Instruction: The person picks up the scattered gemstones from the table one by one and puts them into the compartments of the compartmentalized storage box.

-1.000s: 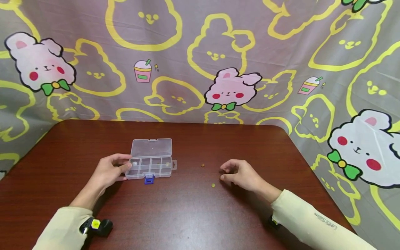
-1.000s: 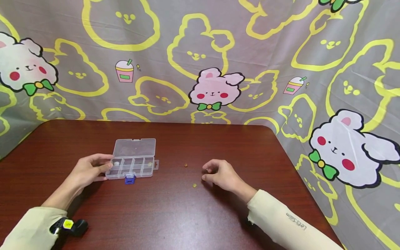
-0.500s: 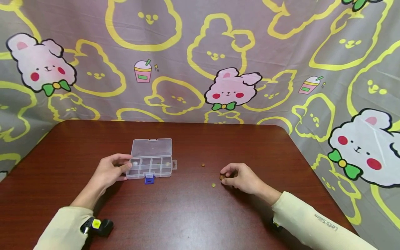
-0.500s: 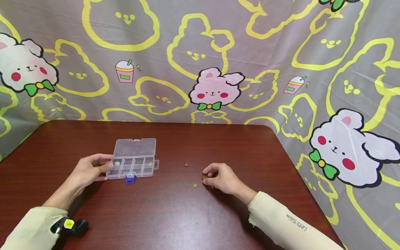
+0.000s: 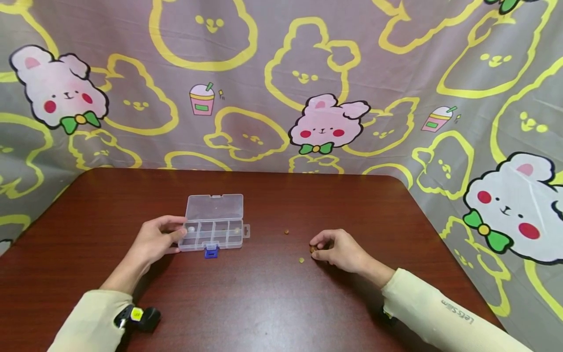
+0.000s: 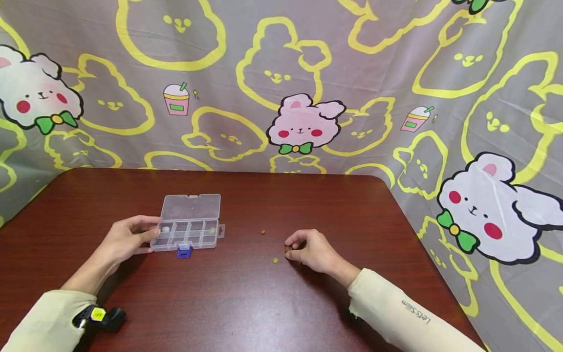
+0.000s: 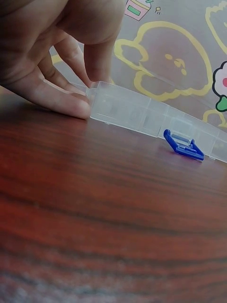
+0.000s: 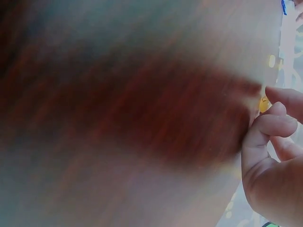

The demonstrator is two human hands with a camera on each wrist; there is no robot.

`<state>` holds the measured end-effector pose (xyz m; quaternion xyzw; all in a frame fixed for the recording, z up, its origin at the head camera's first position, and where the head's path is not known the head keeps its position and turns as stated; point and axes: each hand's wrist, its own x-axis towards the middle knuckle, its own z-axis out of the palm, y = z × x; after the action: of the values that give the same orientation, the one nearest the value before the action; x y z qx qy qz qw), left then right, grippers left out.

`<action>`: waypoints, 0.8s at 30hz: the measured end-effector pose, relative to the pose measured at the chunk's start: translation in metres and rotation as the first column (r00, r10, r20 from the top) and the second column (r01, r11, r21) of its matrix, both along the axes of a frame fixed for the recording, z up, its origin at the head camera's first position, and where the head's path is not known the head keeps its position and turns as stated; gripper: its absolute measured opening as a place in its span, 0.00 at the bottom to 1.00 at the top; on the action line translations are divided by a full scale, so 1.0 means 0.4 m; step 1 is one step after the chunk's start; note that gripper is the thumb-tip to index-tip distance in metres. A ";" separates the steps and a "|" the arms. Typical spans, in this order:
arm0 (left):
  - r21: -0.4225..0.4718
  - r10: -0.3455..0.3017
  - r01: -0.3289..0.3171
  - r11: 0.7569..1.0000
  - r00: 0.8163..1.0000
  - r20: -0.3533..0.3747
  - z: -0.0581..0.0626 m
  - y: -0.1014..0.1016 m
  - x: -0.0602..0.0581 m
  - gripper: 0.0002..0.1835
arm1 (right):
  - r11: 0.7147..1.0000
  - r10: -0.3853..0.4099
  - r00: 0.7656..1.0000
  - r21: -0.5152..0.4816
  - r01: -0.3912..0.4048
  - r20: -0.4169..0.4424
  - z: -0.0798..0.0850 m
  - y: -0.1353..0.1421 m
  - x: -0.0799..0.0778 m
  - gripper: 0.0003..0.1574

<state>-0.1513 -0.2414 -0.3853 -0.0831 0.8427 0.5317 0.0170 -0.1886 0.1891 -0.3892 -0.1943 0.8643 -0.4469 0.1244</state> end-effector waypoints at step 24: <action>0.022 0.000 0.000 1.000 1.000 -0.018 -0.004 -0.001 0.000 0.20 | 1.000 -0.021 1.000 0.009 0.021 -0.019 -0.002 0.000 0.000 0.09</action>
<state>-0.1514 -0.2418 -0.3869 -0.0781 0.8369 0.5416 0.0103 -0.1886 0.1891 -0.3899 -0.1889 0.8696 -0.4423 0.1123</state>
